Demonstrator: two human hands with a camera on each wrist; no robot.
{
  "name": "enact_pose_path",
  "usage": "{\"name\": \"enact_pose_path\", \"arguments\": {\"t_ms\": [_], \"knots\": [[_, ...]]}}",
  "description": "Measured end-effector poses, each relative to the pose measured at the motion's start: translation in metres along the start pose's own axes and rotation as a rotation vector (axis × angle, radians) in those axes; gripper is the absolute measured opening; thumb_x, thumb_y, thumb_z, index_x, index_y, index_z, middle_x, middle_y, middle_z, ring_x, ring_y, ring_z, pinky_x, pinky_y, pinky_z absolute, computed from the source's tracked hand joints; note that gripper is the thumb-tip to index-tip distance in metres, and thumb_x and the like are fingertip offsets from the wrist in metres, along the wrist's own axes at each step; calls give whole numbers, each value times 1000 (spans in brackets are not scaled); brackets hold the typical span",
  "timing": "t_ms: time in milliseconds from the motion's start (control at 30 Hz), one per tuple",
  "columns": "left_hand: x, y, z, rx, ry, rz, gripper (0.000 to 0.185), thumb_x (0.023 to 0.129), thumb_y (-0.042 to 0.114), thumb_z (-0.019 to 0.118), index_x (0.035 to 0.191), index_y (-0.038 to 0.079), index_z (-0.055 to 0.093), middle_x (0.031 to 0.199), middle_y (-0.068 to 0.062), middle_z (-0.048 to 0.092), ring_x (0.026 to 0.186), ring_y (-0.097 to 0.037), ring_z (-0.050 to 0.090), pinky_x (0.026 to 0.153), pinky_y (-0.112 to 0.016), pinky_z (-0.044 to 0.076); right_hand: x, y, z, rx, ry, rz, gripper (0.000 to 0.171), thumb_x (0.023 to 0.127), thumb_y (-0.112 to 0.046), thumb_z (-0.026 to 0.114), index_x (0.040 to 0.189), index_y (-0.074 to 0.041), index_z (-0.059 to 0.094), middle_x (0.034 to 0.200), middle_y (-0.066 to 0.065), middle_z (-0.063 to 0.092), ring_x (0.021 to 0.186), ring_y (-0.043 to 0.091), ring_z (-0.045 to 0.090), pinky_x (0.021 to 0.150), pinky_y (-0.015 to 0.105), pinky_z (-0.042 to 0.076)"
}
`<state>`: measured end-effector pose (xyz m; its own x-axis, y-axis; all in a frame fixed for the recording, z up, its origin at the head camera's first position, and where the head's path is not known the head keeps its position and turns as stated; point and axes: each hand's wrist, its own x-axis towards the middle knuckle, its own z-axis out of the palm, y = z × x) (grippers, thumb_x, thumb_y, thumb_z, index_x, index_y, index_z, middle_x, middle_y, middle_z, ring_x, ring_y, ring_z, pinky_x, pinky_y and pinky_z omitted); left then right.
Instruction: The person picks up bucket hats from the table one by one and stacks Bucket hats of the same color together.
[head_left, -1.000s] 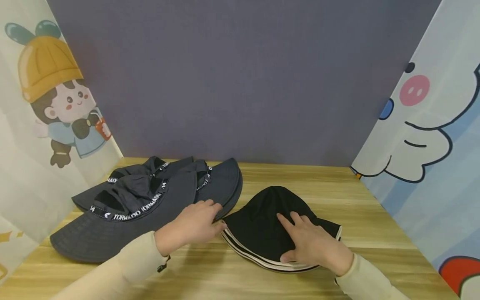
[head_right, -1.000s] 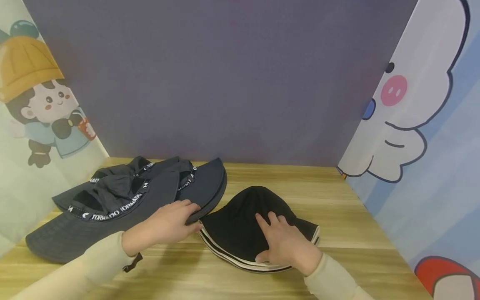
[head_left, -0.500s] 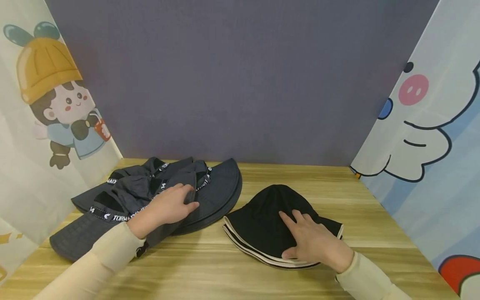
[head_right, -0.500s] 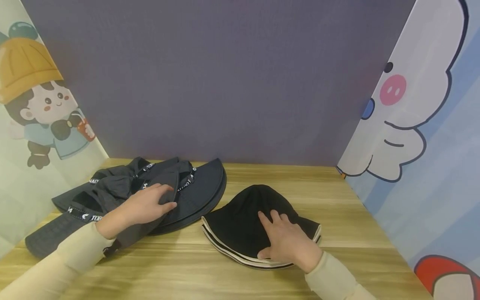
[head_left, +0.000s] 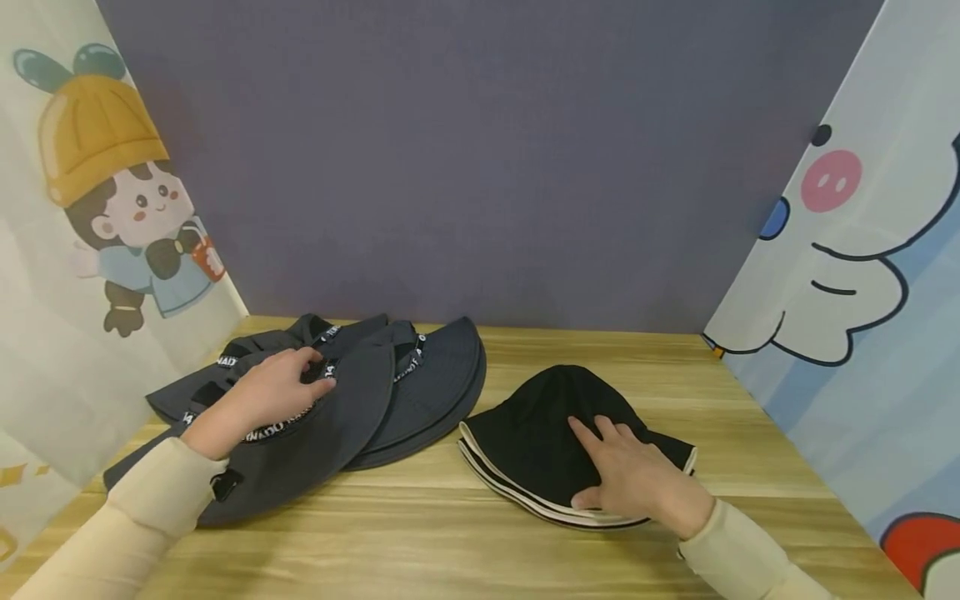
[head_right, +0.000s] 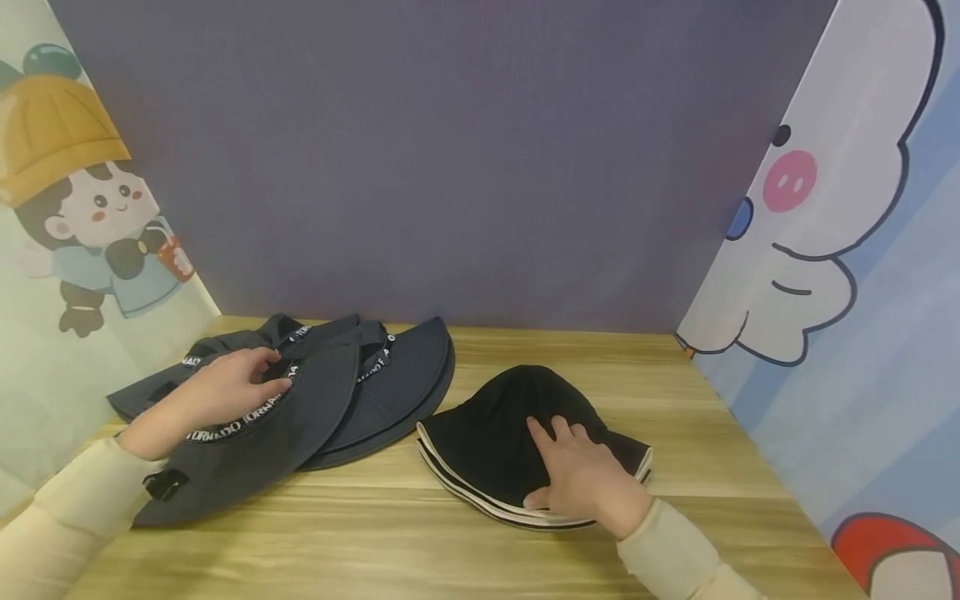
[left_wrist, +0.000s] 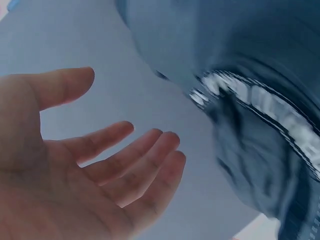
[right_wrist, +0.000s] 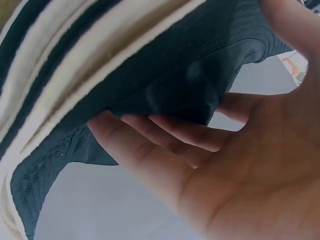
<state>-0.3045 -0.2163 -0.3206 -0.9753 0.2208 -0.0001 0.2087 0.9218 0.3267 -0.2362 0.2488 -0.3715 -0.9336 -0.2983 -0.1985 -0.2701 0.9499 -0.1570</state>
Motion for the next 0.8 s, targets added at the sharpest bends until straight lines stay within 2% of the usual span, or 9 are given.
{"name": "enact_pose_path", "arguments": {"t_ms": [167,400,533,633,800], "knots": [[-7,-30,-4,66,30,-38,68,101,38,60,143,-13,45,139,-41,45,125,-60,44,93,-72,40,2,5,1,-12,15,-8,106,80,-58,80,161,-11,30,156,30,31,138,53,37,91,72,43],[-19,-71,-13,91,48,-53,64,98,33,63,133,-19,49,129,-45,50,115,-61,50,88,-69,44,4,15,-3,-25,18,18,106,81,-58,79,161,-12,29,156,31,32,138,54,37,91,72,43],[-23,-86,-13,67,40,-52,62,98,33,64,128,-20,51,125,-45,53,111,-62,52,85,-67,45,5,20,-5,-25,19,23,106,81,-59,79,161,-12,28,156,32,31,137,55,36,90,73,43],[-25,-97,-12,46,6,-68,66,99,36,63,130,-21,48,126,-46,51,112,-64,51,85,-67,45,7,25,-5,-18,16,29,106,82,-58,79,162,-12,28,156,33,31,137,55,36,89,74,42],[-26,-107,-17,11,-12,-79,71,101,36,61,132,-25,43,129,-48,48,114,-66,47,88,-68,44,11,36,-5,-13,17,48,106,83,-58,78,162,-12,25,156,34,28,138,57,34,90,77,40]]}}
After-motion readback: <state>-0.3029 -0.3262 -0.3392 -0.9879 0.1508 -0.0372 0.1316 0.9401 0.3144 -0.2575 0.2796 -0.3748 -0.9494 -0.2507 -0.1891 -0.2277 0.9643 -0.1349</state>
